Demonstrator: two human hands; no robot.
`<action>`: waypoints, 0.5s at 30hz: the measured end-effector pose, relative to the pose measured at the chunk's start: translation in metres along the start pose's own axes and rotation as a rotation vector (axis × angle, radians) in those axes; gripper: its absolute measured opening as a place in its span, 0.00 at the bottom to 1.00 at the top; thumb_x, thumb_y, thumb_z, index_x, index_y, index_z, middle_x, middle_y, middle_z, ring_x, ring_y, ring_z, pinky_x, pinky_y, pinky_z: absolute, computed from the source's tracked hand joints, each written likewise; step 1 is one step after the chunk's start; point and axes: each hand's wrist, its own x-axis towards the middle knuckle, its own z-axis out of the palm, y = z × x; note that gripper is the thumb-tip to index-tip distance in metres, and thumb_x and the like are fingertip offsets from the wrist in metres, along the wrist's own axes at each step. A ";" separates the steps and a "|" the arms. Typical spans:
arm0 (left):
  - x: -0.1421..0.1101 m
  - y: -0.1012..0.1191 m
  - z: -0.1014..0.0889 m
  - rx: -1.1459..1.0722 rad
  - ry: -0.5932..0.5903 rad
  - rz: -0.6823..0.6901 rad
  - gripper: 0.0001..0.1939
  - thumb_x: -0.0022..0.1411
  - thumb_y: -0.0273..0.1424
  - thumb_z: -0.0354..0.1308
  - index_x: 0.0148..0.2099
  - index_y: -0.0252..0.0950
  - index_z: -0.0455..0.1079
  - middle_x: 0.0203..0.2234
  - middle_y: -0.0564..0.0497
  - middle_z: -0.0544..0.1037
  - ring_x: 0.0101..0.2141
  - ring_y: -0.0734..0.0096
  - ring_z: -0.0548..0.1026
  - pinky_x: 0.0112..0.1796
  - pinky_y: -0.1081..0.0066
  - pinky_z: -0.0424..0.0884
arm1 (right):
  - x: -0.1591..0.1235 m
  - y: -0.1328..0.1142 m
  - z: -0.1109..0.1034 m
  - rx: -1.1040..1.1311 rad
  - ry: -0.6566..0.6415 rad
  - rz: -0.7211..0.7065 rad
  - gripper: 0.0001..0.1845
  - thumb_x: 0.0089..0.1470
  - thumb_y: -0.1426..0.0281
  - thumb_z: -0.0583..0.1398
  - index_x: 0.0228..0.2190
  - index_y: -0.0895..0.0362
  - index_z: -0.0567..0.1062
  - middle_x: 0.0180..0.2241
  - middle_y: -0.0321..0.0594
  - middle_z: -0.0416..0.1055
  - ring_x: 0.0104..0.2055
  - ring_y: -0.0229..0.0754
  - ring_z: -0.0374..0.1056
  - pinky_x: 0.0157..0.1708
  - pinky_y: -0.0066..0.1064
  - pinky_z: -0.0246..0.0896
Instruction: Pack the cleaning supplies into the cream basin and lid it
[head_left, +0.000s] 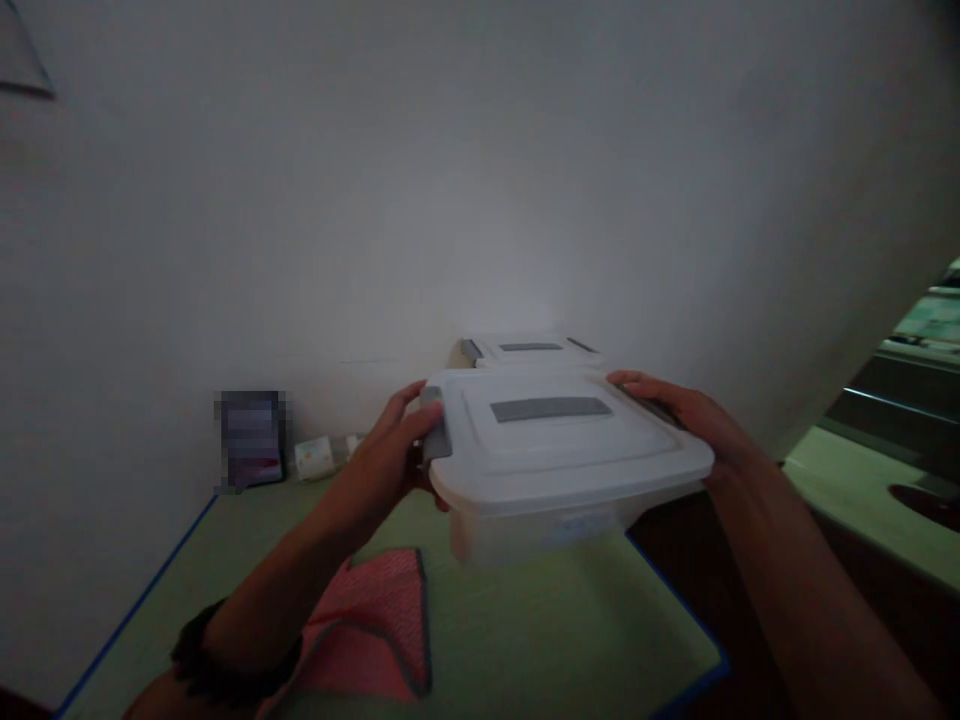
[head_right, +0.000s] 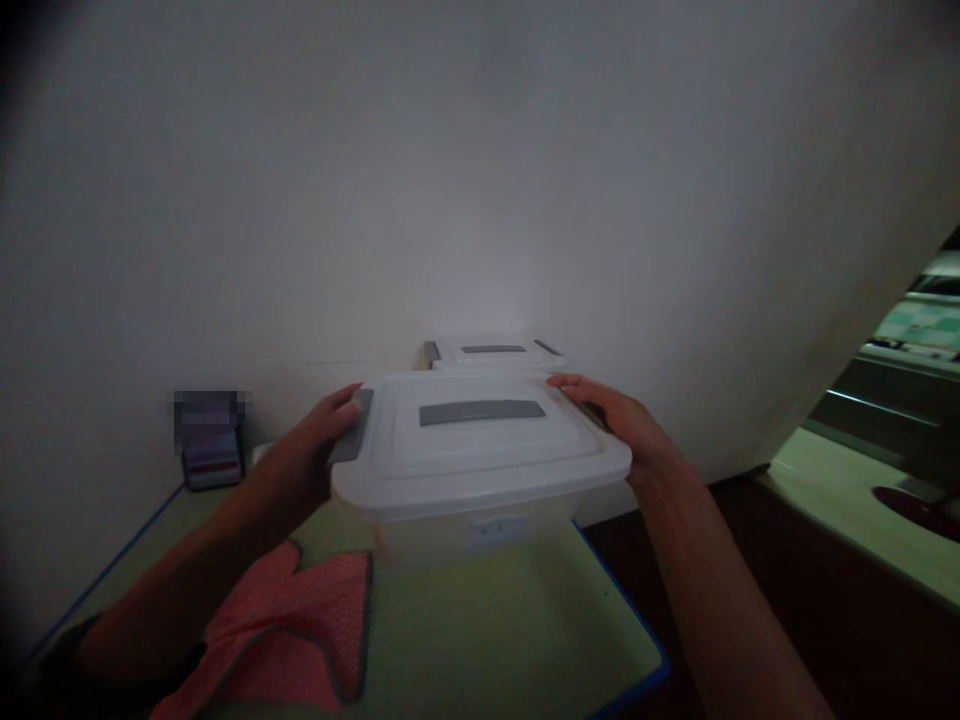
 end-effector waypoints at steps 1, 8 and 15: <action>0.001 -0.005 0.004 -0.009 -0.082 -0.049 0.31 0.59 0.41 0.53 0.62 0.42 0.49 0.36 0.50 0.77 0.31 0.65 0.77 0.27 0.68 0.75 | 0.000 0.004 -0.010 0.005 -0.003 0.061 0.10 0.39 0.67 0.62 0.29 0.52 0.77 0.27 0.35 0.73 0.24 0.39 0.65 0.21 0.30 0.58; 0.014 -0.048 0.011 0.065 -0.383 -0.319 0.33 0.56 0.38 0.59 0.60 0.43 0.51 0.42 0.48 0.76 0.37 0.63 0.77 0.34 0.63 0.77 | 0.001 0.055 -0.038 -0.084 -0.075 0.181 0.13 0.39 0.65 0.64 0.31 0.54 0.74 0.23 0.32 0.71 0.21 0.37 0.64 0.19 0.27 0.54; 0.016 -0.066 0.014 0.209 -0.433 -0.306 0.34 0.56 0.40 0.57 0.61 0.41 0.47 0.39 0.47 0.77 0.36 0.62 0.77 0.34 0.63 0.75 | 0.004 0.099 -0.039 -0.154 -0.135 0.178 0.16 0.40 0.63 0.64 0.35 0.53 0.73 0.28 0.33 0.73 0.26 0.40 0.68 0.23 0.30 0.61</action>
